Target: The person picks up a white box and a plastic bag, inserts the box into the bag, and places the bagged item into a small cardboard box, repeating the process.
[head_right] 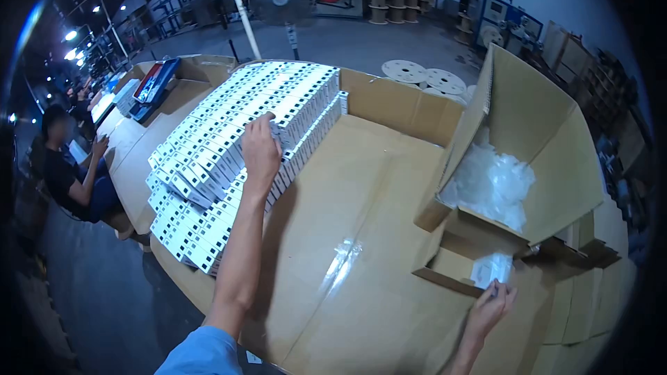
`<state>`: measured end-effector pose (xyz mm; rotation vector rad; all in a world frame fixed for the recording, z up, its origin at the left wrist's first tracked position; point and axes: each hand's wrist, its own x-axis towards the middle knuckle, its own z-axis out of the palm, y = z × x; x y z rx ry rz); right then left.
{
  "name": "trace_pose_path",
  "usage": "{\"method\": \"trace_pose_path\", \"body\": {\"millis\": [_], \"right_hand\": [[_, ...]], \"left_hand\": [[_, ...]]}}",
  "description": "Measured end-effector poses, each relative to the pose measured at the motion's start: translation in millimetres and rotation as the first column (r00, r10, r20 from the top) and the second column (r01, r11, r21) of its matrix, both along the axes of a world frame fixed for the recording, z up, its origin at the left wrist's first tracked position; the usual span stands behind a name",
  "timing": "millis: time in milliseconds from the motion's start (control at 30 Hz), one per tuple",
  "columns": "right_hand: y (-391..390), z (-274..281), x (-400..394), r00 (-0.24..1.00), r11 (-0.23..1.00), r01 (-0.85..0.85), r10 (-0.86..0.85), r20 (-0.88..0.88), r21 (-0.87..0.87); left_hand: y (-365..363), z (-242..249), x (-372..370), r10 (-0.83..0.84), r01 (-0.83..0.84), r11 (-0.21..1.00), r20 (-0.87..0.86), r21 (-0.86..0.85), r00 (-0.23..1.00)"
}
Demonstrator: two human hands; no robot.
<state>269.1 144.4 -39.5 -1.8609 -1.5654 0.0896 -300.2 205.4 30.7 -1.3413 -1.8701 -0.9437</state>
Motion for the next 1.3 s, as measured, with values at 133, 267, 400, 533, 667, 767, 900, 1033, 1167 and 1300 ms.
{"method": "trace_pose_path", "body": {"millis": [133, 267, 400, 533, 667, 767, 900, 1033, 1167, 1300], "right_hand": [[-20.5, -5.3, -7.9, 0.958, 0.989, -0.004, -0.039, 0.284, 0.147], [-32.9, -19.4, -10.2, 0.941, 0.997, 0.044, -0.063, 0.333, 0.062], [-34.1, -12.6, -14.2, 0.921, 0.998, 0.044, -0.054, 0.386, 0.035], [-62.3, 6.3, -28.9, 0.987, 0.993, -0.015, -0.004, 0.163, 0.118], [-95.0, 9.1, -30.8, 0.975, 0.978, -0.199, 0.204, -0.084, 0.059], [-120.9, 21.1, -50.6, 0.838, 0.94, -0.309, 0.198, -0.508, -0.144], [-135.0, 2.0, -73.2, 0.39, 0.772, -0.634, 0.265, -0.882, -0.049], [-137.3, 25.5, -96.4, 0.091, 0.765, -0.643, 0.074, -0.993, -0.002], [-135.2, 11.1, -79.5, 0.183, 0.828, -0.559, 0.163, -0.969, 0.033], [-134.7, -3.5, -32.7, 0.457, 0.899, -0.431, 0.29, -0.841, 0.076]], "left_hand": [[-4.7, -4.4, -4.1, 0.006, -0.004, 0.998, 0.022, -0.06, 1.0], [-6.0, -4.7, -5.9, 0.01, -0.01, 0.999, -0.011, -0.049, 1.0], [-14.1, -5.5, -6.1, 0.039, -0.034, 0.992, 0.036, -0.12, 0.999], [-42.6, 6.8, 7.3, -0.017, 0.025, 0.996, 0.09, -0.083, 0.996], [-84.7, 17.2, 48.1, -0.197, 0.194, 0.98, 0.24, 0.035, 0.95], [-116.8, 4.5, 96.1, -0.354, 0.334, 0.935, 0.369, 0.118, 0.859], [-166.5, -23.0, 184.8, -0.473, 0.502, 0.857, 0.561, 0.114, 0.68], [-207.3, -44.0, 273.7, -0.584, 0.731, 0.682, 0.623, 0.029, 0.521], [-219.4, -41.2, 326.9, -0.651, 0.869, 0.492, 0.643, -0.047, 0.403], [-187.1, 1.6, 339.8, -0.634, 0.929, 0.349, 0.7, -0.123, 0.33]]}}
